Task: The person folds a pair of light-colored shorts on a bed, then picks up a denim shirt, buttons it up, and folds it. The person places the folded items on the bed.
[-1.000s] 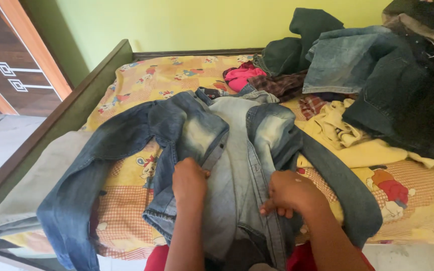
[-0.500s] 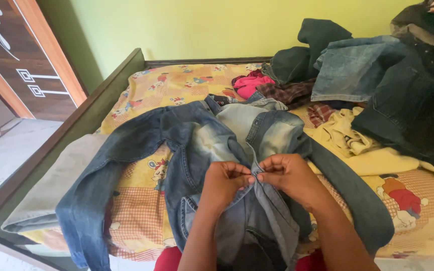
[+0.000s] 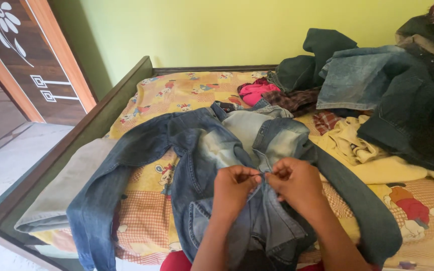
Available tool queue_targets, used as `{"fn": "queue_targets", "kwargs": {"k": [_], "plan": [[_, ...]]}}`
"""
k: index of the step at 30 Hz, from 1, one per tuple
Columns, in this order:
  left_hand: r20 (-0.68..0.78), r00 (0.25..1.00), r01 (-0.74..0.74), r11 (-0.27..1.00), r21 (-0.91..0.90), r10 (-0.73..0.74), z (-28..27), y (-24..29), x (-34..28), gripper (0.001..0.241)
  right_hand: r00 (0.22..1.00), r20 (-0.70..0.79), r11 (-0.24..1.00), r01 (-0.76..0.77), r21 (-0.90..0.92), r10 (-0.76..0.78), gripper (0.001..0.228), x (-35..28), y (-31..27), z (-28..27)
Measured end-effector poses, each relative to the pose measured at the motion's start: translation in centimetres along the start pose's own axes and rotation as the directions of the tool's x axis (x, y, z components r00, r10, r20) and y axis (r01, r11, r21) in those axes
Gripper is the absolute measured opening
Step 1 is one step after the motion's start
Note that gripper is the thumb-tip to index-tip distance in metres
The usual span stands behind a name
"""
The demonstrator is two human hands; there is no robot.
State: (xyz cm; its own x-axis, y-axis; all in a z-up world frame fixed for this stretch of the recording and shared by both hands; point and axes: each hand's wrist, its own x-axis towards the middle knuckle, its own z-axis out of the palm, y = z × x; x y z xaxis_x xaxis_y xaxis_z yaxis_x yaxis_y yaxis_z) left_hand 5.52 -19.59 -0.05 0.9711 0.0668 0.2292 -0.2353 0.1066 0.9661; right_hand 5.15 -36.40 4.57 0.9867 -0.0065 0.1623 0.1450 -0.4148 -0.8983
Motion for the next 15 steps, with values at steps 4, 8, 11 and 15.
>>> {"fn": "queue_targets", "kwargs": {"k": [4,8,11,15], "plan": [[0.009,0.999,0.047,0.996,-0.076,-0.047,0.3,-3.1,1.1,0.011,0.990,0.118,0.990,0.056,0.130,-0.071,0.017,2.3,4.4,0.9],[0.082,0.992,0.112,0.970,-0.215,-0.096,-0.6,-2.4,1.1,0.013,0.970,0.222,0.944,0.023,0.330,-0.101,0.019,2.6,5.0,0.6],[0.098,0.988,0.141,0.955,-0.259,-0.119,-0.7,-1.8,0.9,0.015,0.970,0.236,0.931,-0.036,0.364,-0.055,0.018,2.2,4.0,0.5],[0.050,0.995,0.097,0.970,-0.222,-0.088,-0.4,-1.3,0.8,0.016,0.959,0.282,0.935,-0.115,0.336,0.017,0.022,2.4,3.6,0.1]]}}
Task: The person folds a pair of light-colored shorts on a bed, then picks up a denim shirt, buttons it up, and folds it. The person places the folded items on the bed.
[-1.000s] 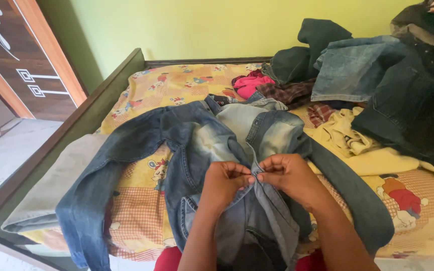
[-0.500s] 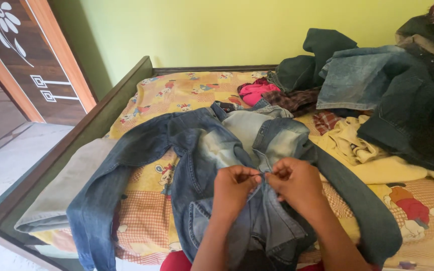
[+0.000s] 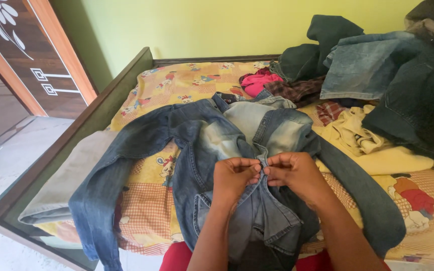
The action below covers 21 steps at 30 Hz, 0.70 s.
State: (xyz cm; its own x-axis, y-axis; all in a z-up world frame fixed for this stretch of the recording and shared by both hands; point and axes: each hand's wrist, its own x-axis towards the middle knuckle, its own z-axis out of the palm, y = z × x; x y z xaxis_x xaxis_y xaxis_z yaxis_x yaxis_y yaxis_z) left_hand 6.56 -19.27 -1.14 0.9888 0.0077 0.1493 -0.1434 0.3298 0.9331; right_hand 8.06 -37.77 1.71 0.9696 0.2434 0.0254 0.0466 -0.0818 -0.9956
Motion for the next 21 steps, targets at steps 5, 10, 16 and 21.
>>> {"fn": "queue_targets", "kwargs": {"k": [5,10,16,21], "plan": [[-0.034,0.995,-0.087,0.987,0.134,0.092,0.5,0.8,-0.6,0.015,1.000,0.005,0.999,-0.001,-0.035,0.001,0.023,0.1,-0.1,-0.5],[-0.088,0.980,-0.148,0.949,0.278,0.179,1.2,1.9,-1.1,0.014,0.998,0.064,1.000,-0.005,0.003,0.005,0.023,0.2,-0.1,-0.9],[-0.131,0.971,-0.157,0.944,0.290,0.202,1.2,1.6,-1.1,0.015,0.978,0.044,0.967,0.210,-0.146,-0.206,0.017,0.0,0.1,-0.1],[-0.102,0.976,-0.157,0.944,0.291,0.193,0.8,2.3,-1.4,0.016,0.976,-0.020,0.957,0.207,-0.203,-0.215,0.012,-0.1,-0.4,1.0]]}}
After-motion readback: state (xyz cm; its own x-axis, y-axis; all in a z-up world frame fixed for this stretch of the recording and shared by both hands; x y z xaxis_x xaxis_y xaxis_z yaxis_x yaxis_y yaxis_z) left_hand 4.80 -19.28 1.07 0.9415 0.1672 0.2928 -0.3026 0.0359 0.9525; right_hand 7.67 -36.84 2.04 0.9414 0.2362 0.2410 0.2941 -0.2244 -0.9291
